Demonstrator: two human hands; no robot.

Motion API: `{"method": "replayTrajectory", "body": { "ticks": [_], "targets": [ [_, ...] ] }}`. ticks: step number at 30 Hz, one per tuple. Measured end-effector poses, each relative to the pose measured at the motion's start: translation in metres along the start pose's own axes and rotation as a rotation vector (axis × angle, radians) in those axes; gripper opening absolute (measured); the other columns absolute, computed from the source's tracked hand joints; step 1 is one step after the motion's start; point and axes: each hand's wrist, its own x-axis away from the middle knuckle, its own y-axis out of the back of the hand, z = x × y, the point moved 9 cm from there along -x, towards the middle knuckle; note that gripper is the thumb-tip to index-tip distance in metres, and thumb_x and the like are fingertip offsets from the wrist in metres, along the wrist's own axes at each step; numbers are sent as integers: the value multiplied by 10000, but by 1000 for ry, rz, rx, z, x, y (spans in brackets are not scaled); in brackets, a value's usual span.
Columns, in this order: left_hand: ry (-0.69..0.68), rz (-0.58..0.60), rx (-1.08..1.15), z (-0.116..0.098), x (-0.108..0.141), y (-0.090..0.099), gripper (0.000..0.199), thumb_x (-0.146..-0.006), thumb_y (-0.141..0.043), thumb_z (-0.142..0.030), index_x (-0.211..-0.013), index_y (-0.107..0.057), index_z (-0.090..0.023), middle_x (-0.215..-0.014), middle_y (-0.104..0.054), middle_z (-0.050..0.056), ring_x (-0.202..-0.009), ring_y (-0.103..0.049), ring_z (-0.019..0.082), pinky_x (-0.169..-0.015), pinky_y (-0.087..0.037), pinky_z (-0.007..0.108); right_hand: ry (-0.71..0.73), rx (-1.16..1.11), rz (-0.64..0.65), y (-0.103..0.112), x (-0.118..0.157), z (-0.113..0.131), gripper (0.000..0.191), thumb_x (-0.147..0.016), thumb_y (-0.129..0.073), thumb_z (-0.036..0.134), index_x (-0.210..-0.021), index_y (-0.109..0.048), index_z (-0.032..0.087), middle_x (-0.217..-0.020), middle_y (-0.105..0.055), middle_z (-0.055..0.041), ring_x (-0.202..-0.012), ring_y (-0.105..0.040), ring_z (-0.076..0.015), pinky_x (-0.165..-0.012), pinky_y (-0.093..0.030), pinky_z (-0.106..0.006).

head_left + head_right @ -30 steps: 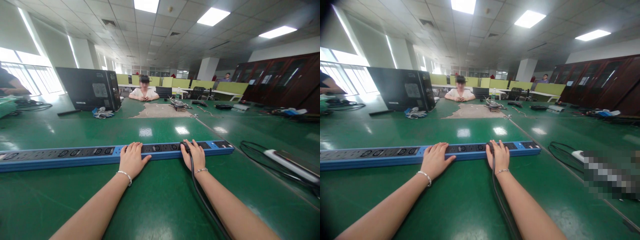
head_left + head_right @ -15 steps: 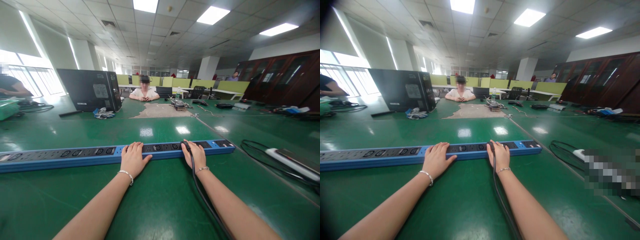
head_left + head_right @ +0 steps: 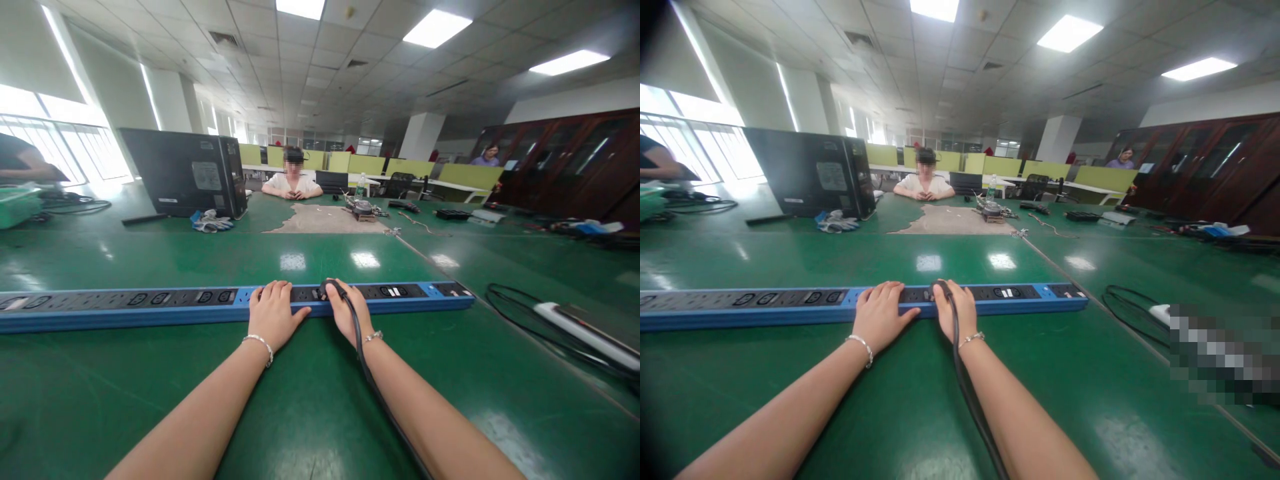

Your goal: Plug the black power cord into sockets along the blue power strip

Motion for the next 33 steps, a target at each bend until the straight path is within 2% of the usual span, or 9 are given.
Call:
{"method": "replayTrajectory", "body": {
  "ticks": [3, 6, 12, 20, 27, 33],
  "targets": [
    [-4, -11, 10, 0, 0, 0, 504, -759, -543, -497, -1147, -527, -175, -1212, -566, 105, -1175, -439, 268, -996, -263, 432, -58, 76, 34, -24, -1, 15, 361, -898, -353, 396, -1023, -648, 229, -1099, -652, -47, -1136, -511, -191, -1039, -239, -405],
    [-14, -19, 20, 0, 1, 0, 497, -762, -542, -479, -1144, -527, -161, -1206, -570, 107, -1168, -442, 267, -989, -266, 431, -115, 135, 24, -33, -4, 19, 357, -897, -361, 401, -1008, -657, 234, -1086, -656, -54, -1142, -508, -196, -1045, -215, -420],
    [-11, -39, 48, 1, 1, 1, 479, -761, -538, -445, -1139, -525, -151, -1194, -576, 109, -1151, -451, 268, -980, -265, 438, -115, 198, 18, -35, -6, 24, 368, -902, -349, 394, -1032, -650, 228, -1096, -651, -60, -1120, -527, -204, -1020, -265, -401],
    [-13, -60, 79, 1, 1, 1, 369, -795, -468, -343, -1112, -543, -170, -1173, -591, 97, -1138, -462, 256, -971, -261, 443, 3, 337, 7, -44, -4, 41, 386, -892, -369, 379, -1101, -618, 171, -1100, -650, -74, -1137, -514, -196, -1004, -287, -363],
    [-3, -44, 79, 3, 0, -1, 347, -817, -424, -301, -1116, -551, -178, -1183, -589, 101, -1148, -460, 253, -974, -257, 438, 1, 420, -21, -45, -4, 50, 393, -891, -362, 365, -1095, -622, 152, -1040, -673, -87, -1080, -553, -198, -963, -329, -331],
    [-3, -40, 78, 2, 0, -2, 340, -845, -391, -293, -1119, -557, -177, -1186, -587, 105, -1152, -457, 250, -971, -259, 430, -31, 415, -74, -46, 0, 46, 415, -893, -355, 378, -1116, -615, 143, -1037, -671, -104, -1063, -563, -198, -914, -374, -304]
  ]
}}
